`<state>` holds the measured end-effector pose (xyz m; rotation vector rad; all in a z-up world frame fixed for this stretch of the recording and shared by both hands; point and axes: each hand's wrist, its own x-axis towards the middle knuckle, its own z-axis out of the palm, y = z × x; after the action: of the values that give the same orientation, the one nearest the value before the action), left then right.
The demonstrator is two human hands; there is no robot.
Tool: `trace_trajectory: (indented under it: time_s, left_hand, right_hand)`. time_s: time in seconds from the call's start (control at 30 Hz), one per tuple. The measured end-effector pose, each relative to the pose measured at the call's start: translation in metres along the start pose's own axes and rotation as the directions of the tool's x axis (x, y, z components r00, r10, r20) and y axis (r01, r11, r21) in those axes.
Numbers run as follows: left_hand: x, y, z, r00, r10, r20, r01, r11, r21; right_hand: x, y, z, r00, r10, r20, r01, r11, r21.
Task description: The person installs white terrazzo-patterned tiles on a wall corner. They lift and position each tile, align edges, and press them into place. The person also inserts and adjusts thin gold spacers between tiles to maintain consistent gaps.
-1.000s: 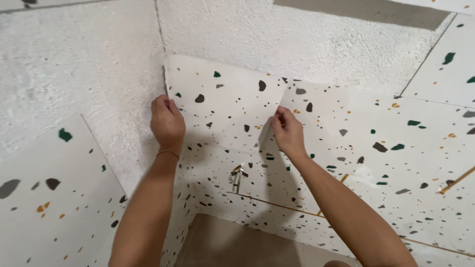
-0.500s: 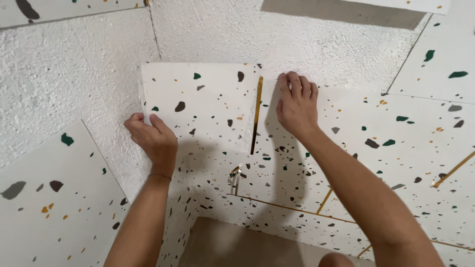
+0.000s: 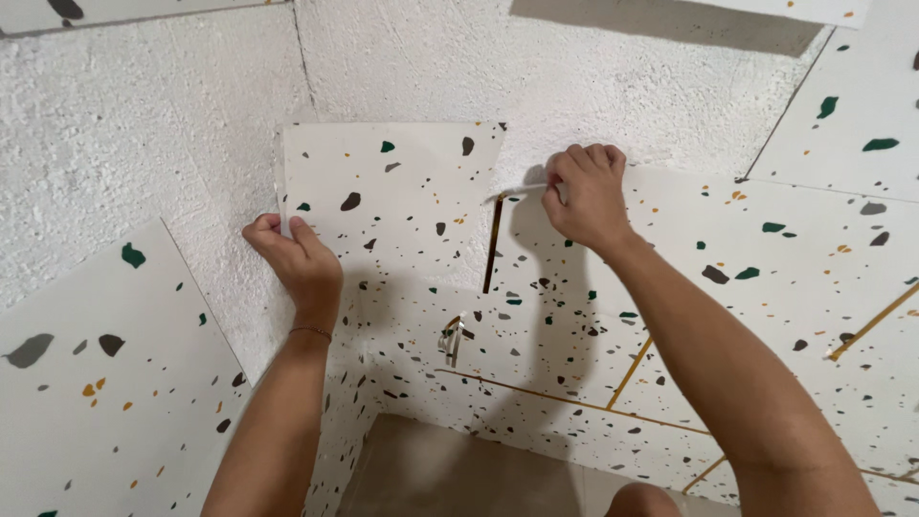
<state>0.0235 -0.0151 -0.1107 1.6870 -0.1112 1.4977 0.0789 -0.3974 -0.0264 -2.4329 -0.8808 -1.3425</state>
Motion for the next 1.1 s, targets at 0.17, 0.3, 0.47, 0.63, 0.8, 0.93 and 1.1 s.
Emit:
trace_trajectory:
  time_s: [0.17,0.3,0.47,0.63,0.8,0.93,1.1]
  left_hand:
    - [-0.007,0.008,-0.005,0.997,-0.059,-0.042,0.057,0.998,-0.038]
    - [-0.005,0.009,-0.008,0.984,-0.135,-0.116,0.122,0.986,-0.111]
    - [-0.008,0.007,-0.007,0.985,-0.144,-0.097,0.13,0.983,-0.133]
    - [-0.012,-0.005,-0.005,0.977,-0.202,-0.072,0.192,0.974,-0.123]
    - [-0.019,-0.003,-0.004,0.988,-0.156,-0.008,0.156,0.988,-0.017]
    - [-0.018,0.009,-0.007,0.985,-0.171,0.032,0.167,0.979,0.115]
    - [-0.015,0.017,-0.019,0.979,-0.165,0.121,0.108,0.918,0.381]
  right_hand:
    - [-0.01,0.003,-0.007,0.997,-0.078,-0.02,0.079,0.996,0.037]
    - [-0.012,0.001,-0.004,0.991,-0.101,-0.083,0.103,0.994,0.031]
    - [-0.009,-0.012,-0.006,0.979,-0.107,-0.172,0.109,0.994,0.006]
    - [-0.015,-0.036,0.008,0.96,0.278,-0.036,-0.242,0.887,0.393]
    - [-0.04,-0.056,0.053,0.918,0.326,0.228,-0.396,0.702,0.591]
    - [-0.041,-0.066,0.088,0.757,0.544,0.361,-0.646,0.545,0.534]
    - [-0.027,-0.076,0.11,0.725,0.657,0.209,-0.655,0.563,0.504]
